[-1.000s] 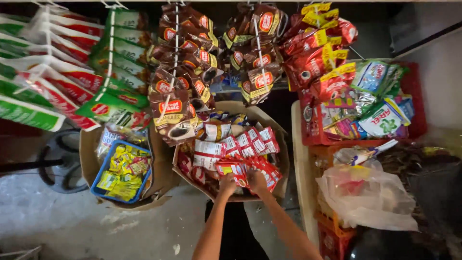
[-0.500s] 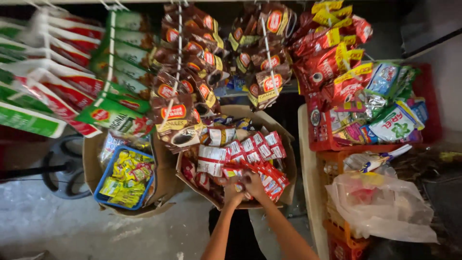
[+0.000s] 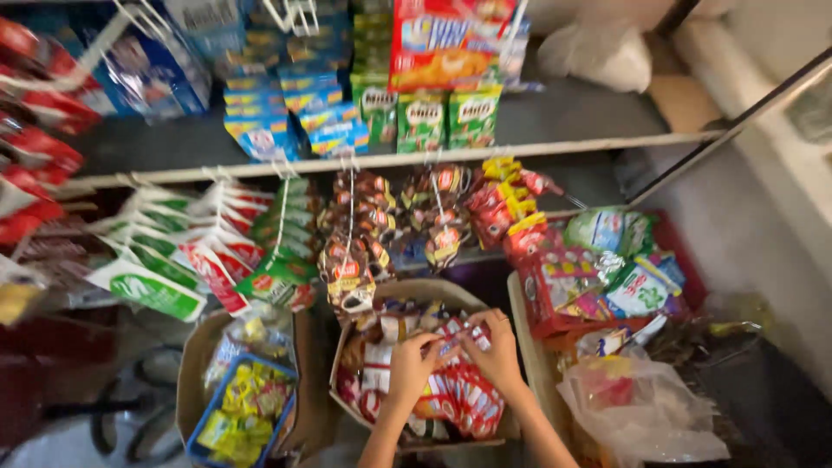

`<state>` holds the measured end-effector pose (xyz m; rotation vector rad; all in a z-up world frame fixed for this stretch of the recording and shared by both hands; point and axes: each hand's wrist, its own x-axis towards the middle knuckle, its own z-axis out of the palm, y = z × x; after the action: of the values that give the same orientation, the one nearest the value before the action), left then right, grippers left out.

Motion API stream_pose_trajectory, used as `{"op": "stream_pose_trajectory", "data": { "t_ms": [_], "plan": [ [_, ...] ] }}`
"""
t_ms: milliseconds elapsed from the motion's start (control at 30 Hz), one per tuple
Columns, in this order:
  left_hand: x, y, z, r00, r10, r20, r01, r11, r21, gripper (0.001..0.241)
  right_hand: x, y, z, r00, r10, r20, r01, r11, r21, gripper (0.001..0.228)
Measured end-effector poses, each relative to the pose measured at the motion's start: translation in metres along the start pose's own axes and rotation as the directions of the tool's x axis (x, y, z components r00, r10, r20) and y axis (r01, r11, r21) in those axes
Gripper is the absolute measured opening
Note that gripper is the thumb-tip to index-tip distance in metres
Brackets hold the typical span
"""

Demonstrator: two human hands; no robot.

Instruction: Restocking various snack packets and drink sachets from boxes onto grocery store shelves.

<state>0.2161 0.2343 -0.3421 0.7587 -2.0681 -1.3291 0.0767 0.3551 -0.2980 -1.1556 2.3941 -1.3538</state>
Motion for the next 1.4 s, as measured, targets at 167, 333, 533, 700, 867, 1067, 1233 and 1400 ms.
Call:
{"op": "stream_pose_trajectory", "data": {
  "t_ms": [167,333,533,700,867,1067,1233,1400],
  "plan": [
    [0.041,0.092,-0.048,0.966,0.253,0.053,-0.249,0.966,-0.071,0.011,0.043,-0.091,-0.067,0.896,-0.429,0.113,0.442,0.887,-0.132,0.033],
    [0.087,0.158,-0.079,0.97,0.222,0.097,-0.204,0.965,-0.166,0.014,0.089,-0.131,-0.102,0.877,-0.45,0.169,0.468,0.879,-0.09,0.013],
    [0.172,0.229,-0.097,0.941,0.337,-0.001,-0.302,0.842,-0.447,0.019,0.155,-0.221,-0.162,0.883,-0.469,0.022,0.469,0.88,-0.077,0.008],
    [0.238,0.306,-0.111,0.846,0.487,-0.216,-0.529,0.818,-0.226,0.027,0.213,-0.267,-0.192,0.837,-0.517,-0.179,0.441,0.831,-0.339,0.019],
    [0.276,0.332,-0.118,0.79,0.529,-0.309,-0.588,0.797,-0.138,0.036,0.247,-0.293,-0.197,0.802,-0.524,-0.288,0.354,0.804,-0.477,0.02],
    [0.297,0.325,-0.116,0.813,0.468,-0.347,-0.534,0.837,-0.122,0.037,0.268,-0.289,-0.188,0.8,-0.529,-0.285,0.347,0.794,-0.499,0.019],
    [0.303,0.319,-0.111,0.795,0.493,-0.353,-0.561,0.819,-0.121,0.035,0.269,-0.285,-0.189,0.832,-0.485,-0.269,0.328,0.822,-0.466,0.018],
    [0.304,0.318,-0.113,0.842,0.466,-0.27,-0.517,0.841,-0.161,0.035,0.279,-0.271,-0.19,0.933,-0.32,-0.163,0.289,0.938,-0.19,0.023]
  ]
}}
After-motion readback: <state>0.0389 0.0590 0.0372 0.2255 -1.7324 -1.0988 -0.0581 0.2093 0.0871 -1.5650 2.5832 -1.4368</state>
